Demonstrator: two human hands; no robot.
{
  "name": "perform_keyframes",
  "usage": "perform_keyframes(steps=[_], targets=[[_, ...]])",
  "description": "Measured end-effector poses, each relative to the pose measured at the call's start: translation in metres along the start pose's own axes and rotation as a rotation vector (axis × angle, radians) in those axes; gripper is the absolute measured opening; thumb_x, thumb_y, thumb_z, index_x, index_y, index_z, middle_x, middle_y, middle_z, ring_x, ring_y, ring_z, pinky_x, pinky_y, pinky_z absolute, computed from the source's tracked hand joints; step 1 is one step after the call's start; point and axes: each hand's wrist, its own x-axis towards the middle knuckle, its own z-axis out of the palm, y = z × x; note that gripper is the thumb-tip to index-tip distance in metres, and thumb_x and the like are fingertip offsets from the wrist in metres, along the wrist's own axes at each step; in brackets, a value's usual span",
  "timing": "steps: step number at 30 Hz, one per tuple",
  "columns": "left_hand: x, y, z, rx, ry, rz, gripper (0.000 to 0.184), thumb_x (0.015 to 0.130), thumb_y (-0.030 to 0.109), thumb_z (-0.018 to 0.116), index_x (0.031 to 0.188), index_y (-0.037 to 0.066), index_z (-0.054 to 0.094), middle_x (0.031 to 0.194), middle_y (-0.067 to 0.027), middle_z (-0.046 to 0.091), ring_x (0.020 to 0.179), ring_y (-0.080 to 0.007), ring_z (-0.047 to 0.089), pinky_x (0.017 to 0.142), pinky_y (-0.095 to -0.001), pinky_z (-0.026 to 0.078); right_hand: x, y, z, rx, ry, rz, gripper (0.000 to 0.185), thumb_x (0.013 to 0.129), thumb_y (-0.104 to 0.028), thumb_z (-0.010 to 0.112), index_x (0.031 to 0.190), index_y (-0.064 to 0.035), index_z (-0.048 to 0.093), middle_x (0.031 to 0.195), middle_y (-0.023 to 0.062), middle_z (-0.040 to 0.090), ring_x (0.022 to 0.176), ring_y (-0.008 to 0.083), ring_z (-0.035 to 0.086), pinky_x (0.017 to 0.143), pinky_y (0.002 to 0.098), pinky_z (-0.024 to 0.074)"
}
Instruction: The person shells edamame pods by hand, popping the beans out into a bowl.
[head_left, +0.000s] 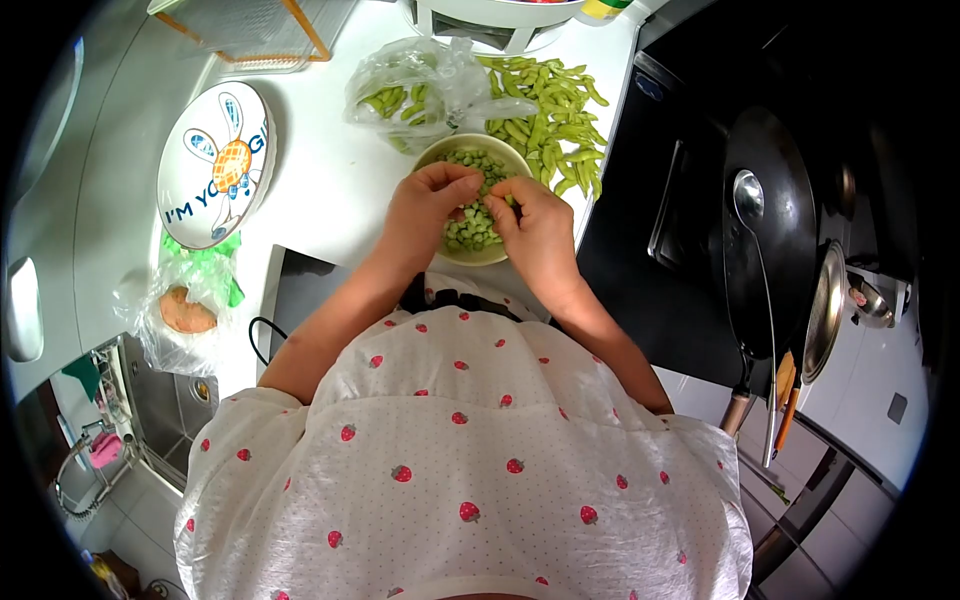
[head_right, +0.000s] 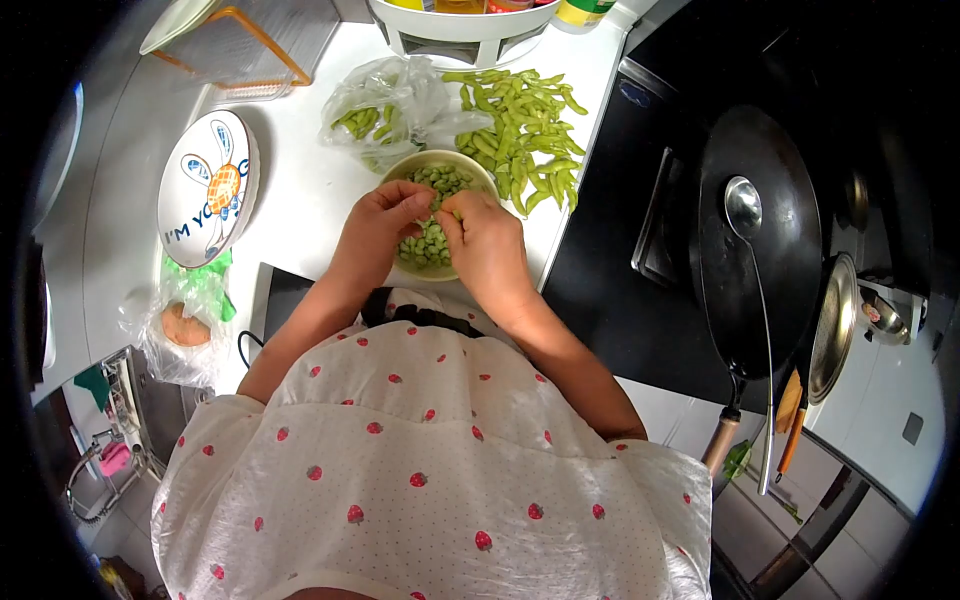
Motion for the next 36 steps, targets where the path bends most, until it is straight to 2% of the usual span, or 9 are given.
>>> perform_keyframes(steps=[6,9,16,19,22,25,28,34,36], targets=[[0.010,-0.013,-0.009,-0.563,-0.274,-0.107,0.014,0.083,0.018,0.058,0.087,0.005,0.056,0.079,-0.0027,0.057,0.072,-0.0113,0.054,0.066,-0.0245,0.044,0.003,-0.008,-0.010,0.544,-0.191,0.315,0.003,0.080,-0.003,0.057,0.080,0.0000,0.057,0.062,0.0055,0.057,0.049,0.0097,0.054,0.045,0.0219,0.0415],[0.013,-0.010,-0.013,-0.555,-0.430,-0.093,0.017,0.085,0.021,0.055,0.091,0.006,0.054,0.085,-0.0039,0.058,0.078,-0.0140,0.056,0.071,-0.0286,0.044,0.003,-0.007,-0.010,0.732,-0.220,0.368,0.004,0.081,-0.004,0.056,0.080,-0.0001,0.057,0.063,0.0033,0.057,0.049,0.0075,0.052,0.045,0.0200,0.0413],[0.021,-0.025,-0.007,-0.709,-0.477,-0.086,0.014,0.087,0.020,0.052,0.089,0.006,0.054,0.082,-0.0032,0.058,0.073,-0.0123,0.054,0.070,-0.0261,0.044,0.004,-0.003,-0.005,1.232,-0.197,0.675,0.007,0.082,-0.006,0.055,0.082,0.0005,0.058,0.066,0.0057,0.058,0.048,0.0080,0.049,0.046,0.0206,0.0417],[0.022,-0.026,-0.003,-0.579,-0.325,-0.081,0.014,0.086,0.020,0.054,0.090,0.006,0.054,0.081,-0.0026,0.057,0.071,-0.0108,0.053,0.066,-0.0245,0.044,0.004,0.001,-0.001,0.983,-0.116,0.598,0.007,0.082,-0.006,0.055,0.081,0.0001,0.058,0.067,0.0055,0.059,0.049,0.0084,0.050,0.046,0.0212,0.0416],[0.014,-0.016,-0.001,-0.292,-0.168,-0.011,0.015,0.084,0.017,0.056,0.093,0.006,0.053,0.081,-0.0029,0.058,0.068,-0.0100,0.054,0.062,-0.0228,0.043,0.006,-0.003,-0.003,0.219,-0.054,0.251,0.008,0.082,-0.007,0.055,0.080,-0.0001,0.057,0.066,0.0044,0.059,0.050,0.0081,0.051,0.046,0.0205,0.0418],[0.009,-0.009,-0.002,-0.178,-0.201,0.082,0.014,0.084,0.014,0.057,0.093,0.005,0.052,0.079,-0.0029,0.058,0.068,-0.0090,0.053,0.060,-0.0208,0.043,0.006,-0.003,-0.002,0.215,-0.066,0.200,0.008,0.082,-0.007,0.055,0.079,-0.0003,0.057,0.065,0.0027,0.059,0.050,0.0073,0.051,0.046,0.0204,0.0416],[0.007,-0.008,-0.003,-0.262,-0.230,0.089,0.014,0.083,0.014,0.057,0.091,0.004,0.053,0.077,-0.0030,0.058,0.067,-0.0091,0.053,0.059,-0.0206,0.043,0.006,-0.010,-0.006,0.588,-0.109,0.422,0.008,0.082,-0.007,0.053,0.079,-0.0002,0.057,0.066,0.0031,0.058,0.051,0.0076,0.050,0.046,0.0211,0.0419],[0.009,-0.013,-0.003,-0.433,-0.258,0.035,0.014,0.086,0.014,0.054,0.091,0.002,0.055,0.076,-0.0034,0.059,0.066,-0.0100,0.054,0.060,-0.0224,0.045,0.010,-0.006,-0.015,1.167,-0.200,0.621,0.009,0.084,-0.008,0.051,0.082,0.0000,0.055,0.068,0.0037,0.056,0.055,0.0074,0.051,0.047,0.0206,0.0433],[0.009,-0.015,-0.003,-0.498,-0.267,0.016,0.014,0.087,0.015,0.052,0.091,0.002,0.055,0.076,-0.0035,0.059,0.067,-0.0104,0.055,0.061,-0.0228,0.045,0.010,-0.006,-0.015,1.231,-0.180,0.661,0.009,0.084,-0.008,0.051,0.081,0.0000,0.055,0.068,0.0034,0.056,0.054,0.0069,0.050,0.047,0.0206,0.0435]])
